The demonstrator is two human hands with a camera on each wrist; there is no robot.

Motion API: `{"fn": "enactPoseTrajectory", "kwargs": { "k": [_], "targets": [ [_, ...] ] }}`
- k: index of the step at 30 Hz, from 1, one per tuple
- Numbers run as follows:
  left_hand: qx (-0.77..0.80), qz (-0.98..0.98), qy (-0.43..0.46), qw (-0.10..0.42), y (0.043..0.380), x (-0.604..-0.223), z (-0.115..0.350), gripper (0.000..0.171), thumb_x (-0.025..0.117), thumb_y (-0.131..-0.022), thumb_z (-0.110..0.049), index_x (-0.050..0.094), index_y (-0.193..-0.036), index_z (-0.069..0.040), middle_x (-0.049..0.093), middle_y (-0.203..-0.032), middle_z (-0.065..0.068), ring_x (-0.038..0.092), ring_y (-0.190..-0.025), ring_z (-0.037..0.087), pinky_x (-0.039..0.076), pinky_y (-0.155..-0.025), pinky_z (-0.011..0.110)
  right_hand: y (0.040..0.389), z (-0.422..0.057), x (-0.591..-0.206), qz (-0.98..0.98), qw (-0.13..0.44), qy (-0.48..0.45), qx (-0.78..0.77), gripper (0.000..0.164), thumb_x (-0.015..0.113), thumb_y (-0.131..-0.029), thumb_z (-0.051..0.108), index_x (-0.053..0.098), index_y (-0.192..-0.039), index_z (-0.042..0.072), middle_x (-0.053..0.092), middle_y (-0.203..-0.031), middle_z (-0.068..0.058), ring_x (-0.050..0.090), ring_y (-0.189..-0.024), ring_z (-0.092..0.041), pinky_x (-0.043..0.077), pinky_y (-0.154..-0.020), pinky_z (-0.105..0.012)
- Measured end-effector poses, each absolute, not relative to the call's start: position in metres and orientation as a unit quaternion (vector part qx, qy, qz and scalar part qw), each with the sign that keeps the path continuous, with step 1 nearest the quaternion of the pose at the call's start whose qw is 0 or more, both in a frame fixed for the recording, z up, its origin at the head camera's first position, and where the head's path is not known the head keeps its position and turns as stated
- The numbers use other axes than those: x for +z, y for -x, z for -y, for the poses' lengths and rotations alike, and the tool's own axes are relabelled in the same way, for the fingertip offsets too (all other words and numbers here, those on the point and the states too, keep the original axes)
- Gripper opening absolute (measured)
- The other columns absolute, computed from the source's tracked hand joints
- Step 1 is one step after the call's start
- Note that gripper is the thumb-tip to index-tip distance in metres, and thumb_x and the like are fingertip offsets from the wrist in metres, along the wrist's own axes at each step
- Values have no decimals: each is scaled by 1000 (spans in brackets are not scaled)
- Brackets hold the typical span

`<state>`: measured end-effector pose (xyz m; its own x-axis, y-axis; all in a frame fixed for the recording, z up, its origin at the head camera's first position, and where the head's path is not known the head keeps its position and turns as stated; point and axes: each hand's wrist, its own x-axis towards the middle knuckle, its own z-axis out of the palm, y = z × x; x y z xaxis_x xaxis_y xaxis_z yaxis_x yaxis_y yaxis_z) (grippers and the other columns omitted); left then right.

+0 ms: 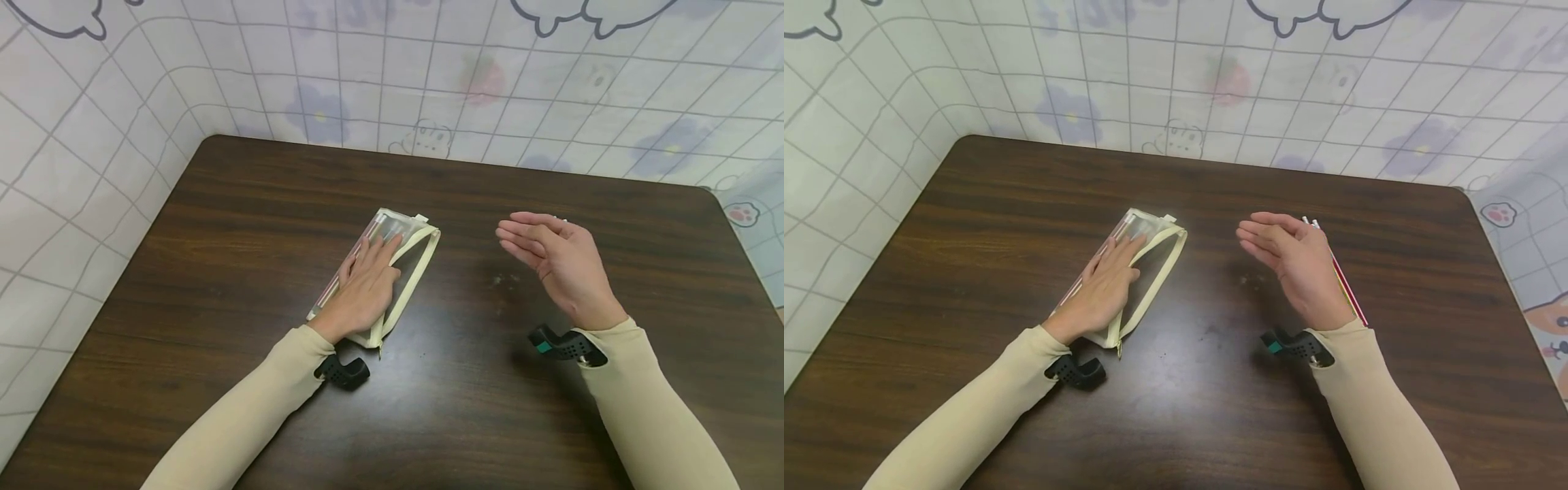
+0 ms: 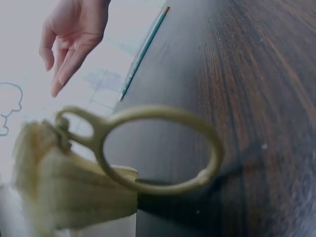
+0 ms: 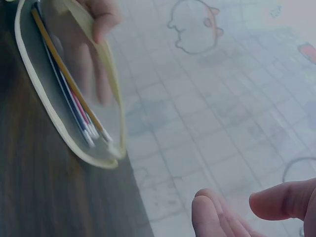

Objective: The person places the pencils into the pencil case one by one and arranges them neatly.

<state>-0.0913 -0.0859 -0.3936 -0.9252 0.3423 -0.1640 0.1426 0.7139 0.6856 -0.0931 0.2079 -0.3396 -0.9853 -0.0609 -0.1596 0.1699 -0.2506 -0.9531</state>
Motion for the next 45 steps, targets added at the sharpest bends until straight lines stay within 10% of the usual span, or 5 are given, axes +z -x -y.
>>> {"fn": "enactPoseTrajectory", "kwargs": {
  "k": [45],
  "targets": [
    [375,-905,-133,151,95,-394,88,61,24,-106,-27,21,-167,-23,14,-177,5,-3,-166,28,1,-129,59,94,-338,-360,-560,5,-142,-816,28,72,-94,5,72,-122,7,80,-112,-1,79,-97,-14,62,-81,-25]
  ]
}}
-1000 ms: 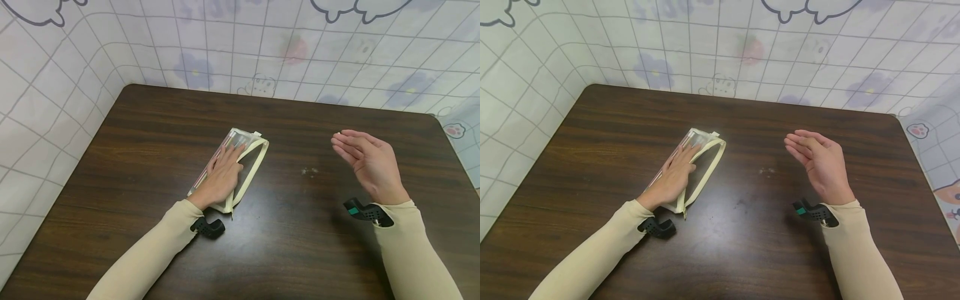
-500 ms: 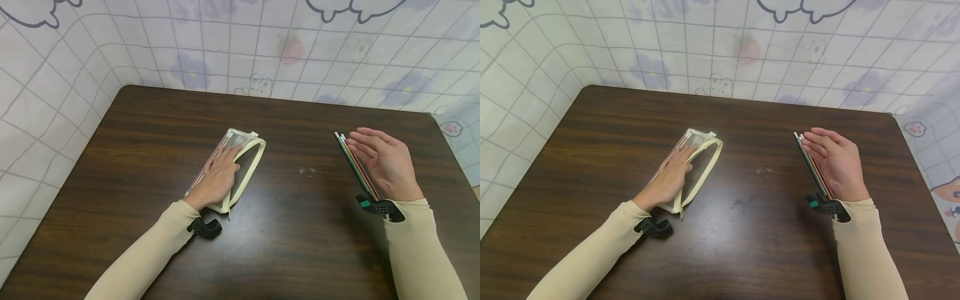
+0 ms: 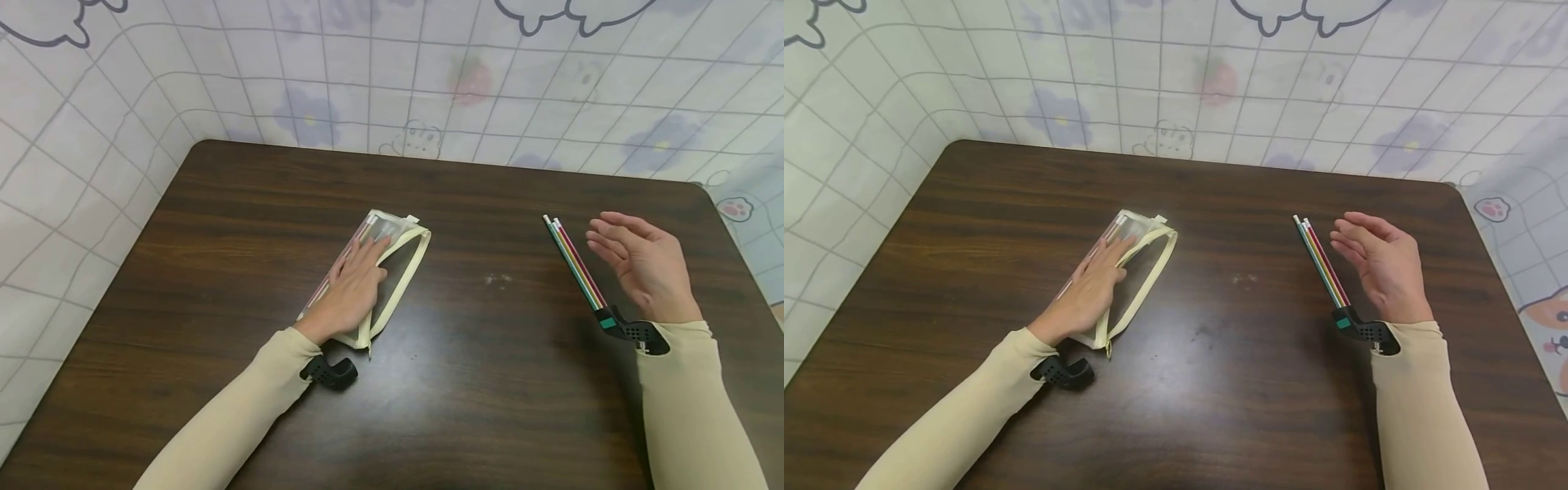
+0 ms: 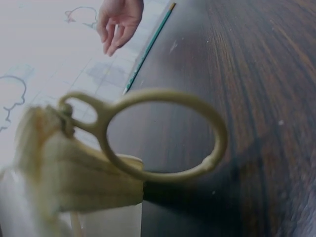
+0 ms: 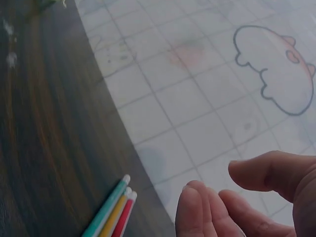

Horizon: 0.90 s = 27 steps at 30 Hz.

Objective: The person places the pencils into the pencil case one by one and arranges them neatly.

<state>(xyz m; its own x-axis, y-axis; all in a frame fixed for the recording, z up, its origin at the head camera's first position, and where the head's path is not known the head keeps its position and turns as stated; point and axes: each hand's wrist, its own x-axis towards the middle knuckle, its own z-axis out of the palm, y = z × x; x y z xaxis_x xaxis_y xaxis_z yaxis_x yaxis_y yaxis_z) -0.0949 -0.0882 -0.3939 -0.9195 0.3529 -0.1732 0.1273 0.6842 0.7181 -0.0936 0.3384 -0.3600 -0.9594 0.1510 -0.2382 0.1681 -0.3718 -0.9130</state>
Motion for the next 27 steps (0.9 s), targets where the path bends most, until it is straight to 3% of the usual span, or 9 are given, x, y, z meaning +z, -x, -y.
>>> {"fn": "enactPoseTrajectory", "kwargs": {
  "k": [15,27],
  "targets": [
    [376,-904,-136,155,96,-394,89,62,24,-106,-26,21,-167,-21,14,-176,7,-2,-165,29,0,-130,59,97,-357,-380,-638,40,-163,-751,30,77,-91,9,72,-120,11,75,-108,7,77,-94,-7,61,-80,-20],
    [369,-906,-135,156,96,-394,88,62,25,-106,-26,21,-167,-21,14,-176,7,-2,-165,29,1,-130,59,98,-366,-389,-694,67,-142,-702,36,76,-92,13,67,-127,10,66,-118,9,73,-97,-2,59,-82,-16]
  ]
}}
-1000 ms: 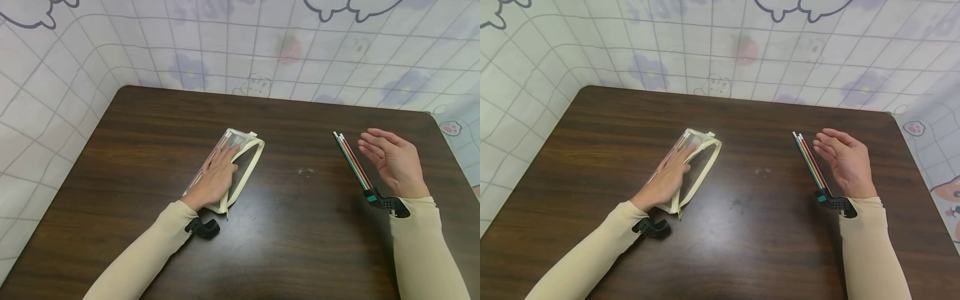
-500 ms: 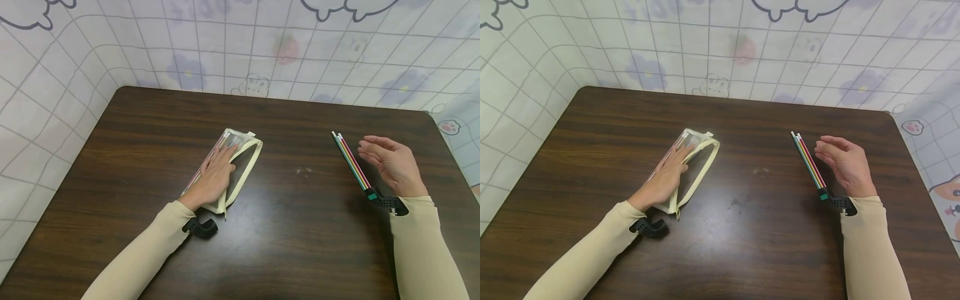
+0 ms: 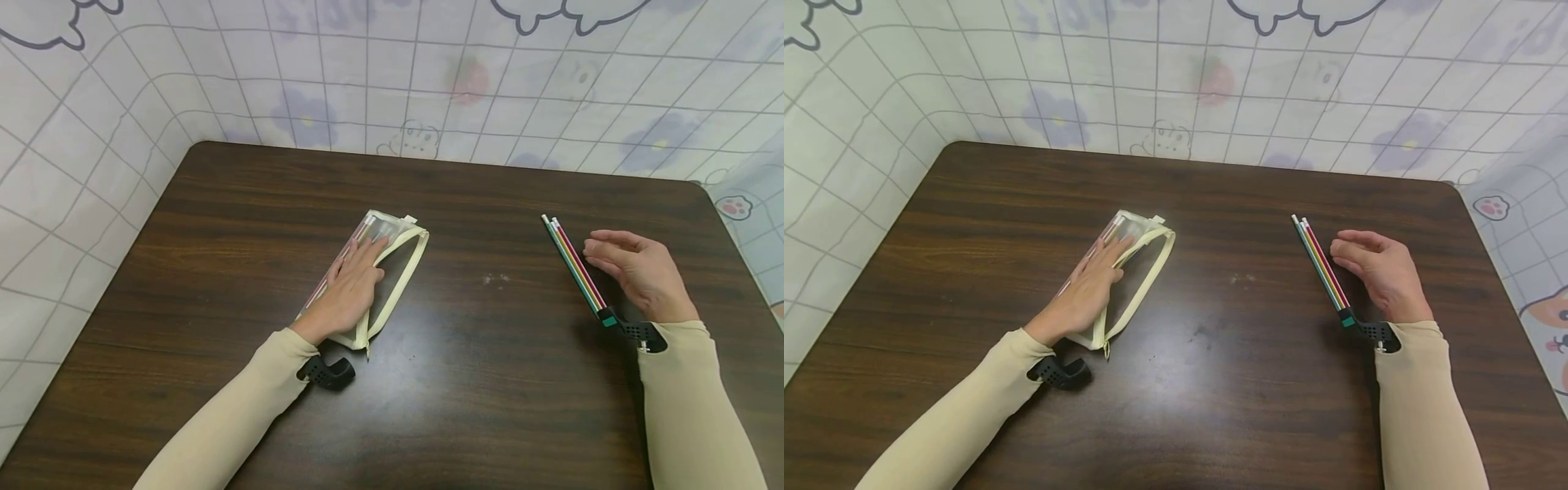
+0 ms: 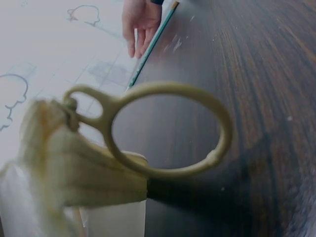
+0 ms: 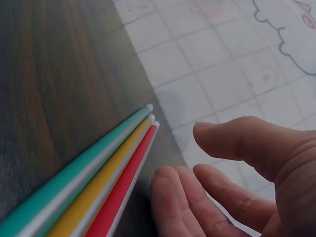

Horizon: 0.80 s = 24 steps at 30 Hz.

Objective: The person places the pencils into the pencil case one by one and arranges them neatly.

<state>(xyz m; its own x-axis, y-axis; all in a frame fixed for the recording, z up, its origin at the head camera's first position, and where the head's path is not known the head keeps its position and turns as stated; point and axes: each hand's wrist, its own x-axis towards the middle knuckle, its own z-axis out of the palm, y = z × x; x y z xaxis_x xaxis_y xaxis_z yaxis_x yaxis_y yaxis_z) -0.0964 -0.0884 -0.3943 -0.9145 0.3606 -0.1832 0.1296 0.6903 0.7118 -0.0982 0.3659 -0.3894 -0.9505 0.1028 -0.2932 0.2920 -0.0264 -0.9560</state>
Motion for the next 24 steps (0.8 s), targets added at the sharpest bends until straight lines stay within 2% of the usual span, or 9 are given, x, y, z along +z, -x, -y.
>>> {"fn": "enactPoseTrajectory", "kwargs": {
  "k": [5,13,20,22,24],
  "targets": [
    [368,-907,-133,155,96,-394,88,62,25,-105,-26,21,-167,-22,14,-176,7,-1,-165,29,2,-130,59,97,-367,-390,-741,83,-131,-654,39,76,-94,16,65,-131,8,68,-113,14,71,-95,1,58,-82,-13],
    [371,-905,-135,156,95,-393,87,62,26,-105,-26,21,-167,-20,15,-176,7,-3,-165,29,2,-129,59,99,-364,-392,-849,105,-127,-502,66,76,-93,37,52,-145,4,68,-104,34,66,-97,11,54,-82,-9],
    [373,-905,-134,156,95,-393,87,62,25,-106,-26,21,-167,-21,14,-176,7,-3,-165,29,2,-129,59,102,-363,-394,-883,102,-117,-442,72,80,-89,42,53,-144,3,64,-97,38,64,-92,16,51,-80,-5],
    [372,-905,-134,155,95,-393,87,62,25,-106,-27,21,-167,-21,15,-176,7,-2,-165,29,2,-129,59,102,-361,-392,-894,106,-118,-419,74,79,-88,48,54,-144,6,62,-97,40,61,-93,17,49,-83,-7],
    [371,-906,-134,154,95,-393,87,62,25,-106,-27,21,-167,-21,15,-176,7,-2,-165,29,2,-129,59,102,-359,-390,-902,111,-122,-399,76,78,-87,52,55,-144,8,61,-96,40,59,-93,17,49,-92,-17]
  ]
}}
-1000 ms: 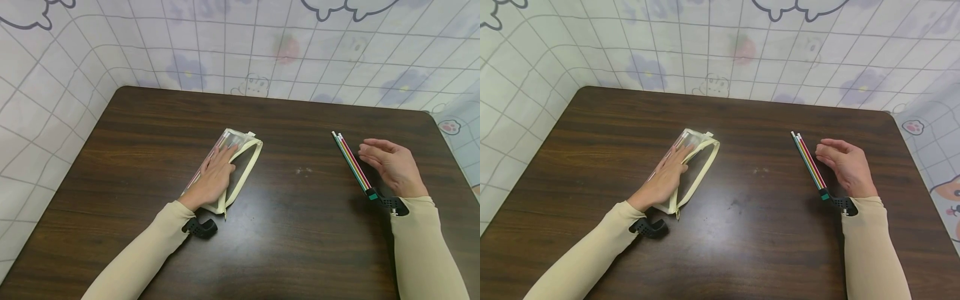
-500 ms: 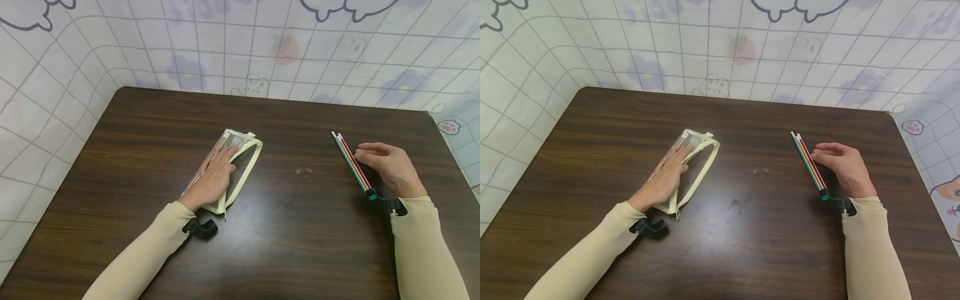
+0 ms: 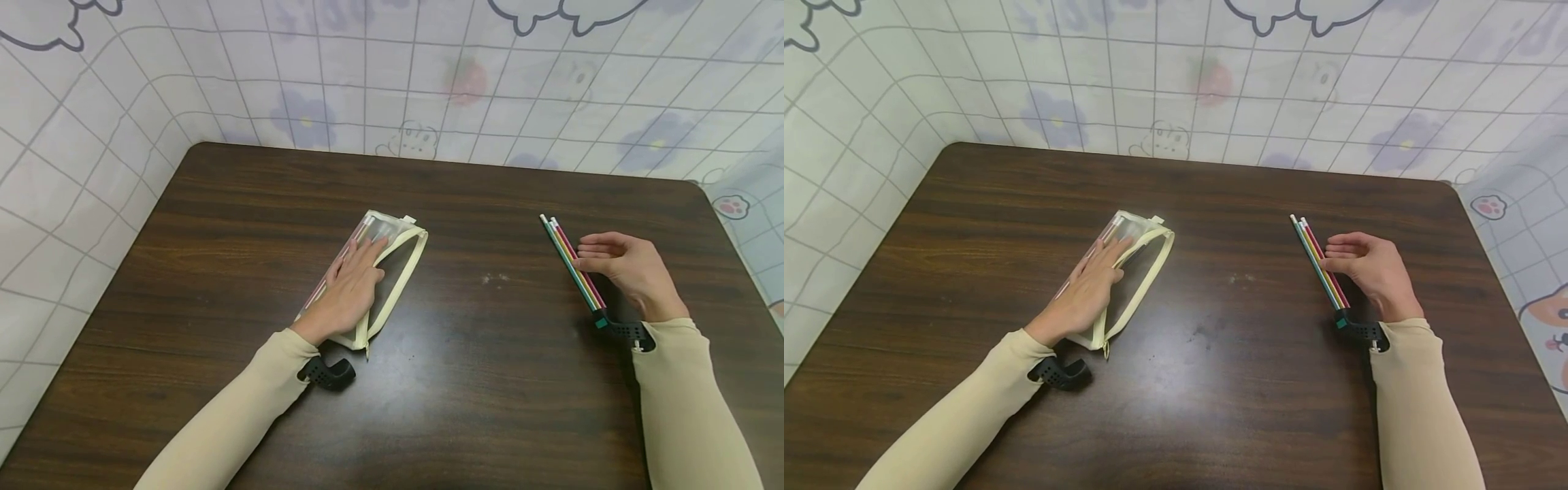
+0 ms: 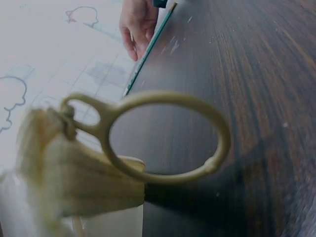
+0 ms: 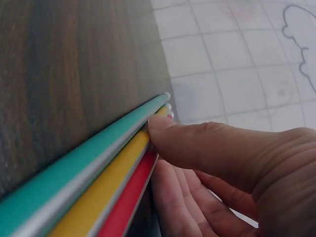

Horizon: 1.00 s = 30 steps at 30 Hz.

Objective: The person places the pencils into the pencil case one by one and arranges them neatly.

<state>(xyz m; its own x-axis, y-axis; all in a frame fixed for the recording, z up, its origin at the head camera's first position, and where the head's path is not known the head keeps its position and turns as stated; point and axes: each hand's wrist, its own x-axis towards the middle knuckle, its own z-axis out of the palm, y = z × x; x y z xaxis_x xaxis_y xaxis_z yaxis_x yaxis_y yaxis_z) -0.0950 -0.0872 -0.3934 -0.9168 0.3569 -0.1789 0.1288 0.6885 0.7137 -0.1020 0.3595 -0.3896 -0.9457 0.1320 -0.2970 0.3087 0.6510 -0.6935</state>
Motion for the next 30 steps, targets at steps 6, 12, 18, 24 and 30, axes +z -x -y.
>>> {"fn": "enactPoseTrajectory", "kwargs": {
  "k": [6,12,18,24,30],
  "targets": [
    [369,-907,-132,155,95,-393,87,62,24,-105,-27,21,-167,-22,14,-176,7,-3,-165,29,1,-129,59,102,-351,-383,-921,113,-129,-350,67,75,-90,53,61,-140,11,64,-96,30,58,-92,0,47,-88,-35],
    [372,-905,-132,157,95,-392,87,62,24,-105,-28,21,-167,-24,14,-176,7,-3,-166,27,1,-129,58,100,-349,-383,-923,115,-136,-341,60,73,-93,49,62,-137,10,64,-100,23,59,-94,-12,46,-79,-29],
    [371,-906,-135,153,95,-393,87,62,25,-105,-27,22,-167,-22,15,-176,7,-3,-166,28,3,-129,58,102,-350,-385,-911,106,-144,-373,53,72,-96,39,63,-136,5,61,-87,33,62,-82,-1,53,-71,-21],
    [370,-906,-137,150,95,-393,87,62,26,-105,-26,22,-167,-22,15,-176,7,-2,-166,29,3,-128,58,101,-352,-385,-905,114,-144,-385,50,66,-100,37,61,-138,5,61,-89,30,63,-83,-1,55,-71,-21],
    [372,-906,-137,151,94,-392,87,62,25,-105,-26,23,-167,-22,15,-176,6,-2,-166,29,4,-128,59,101,-354,-384,-899,101,-137,-404,49,64,-102,32,58,-141,2,65,-90,28,66,-83,2,54,-72,-17]
  ]
}}
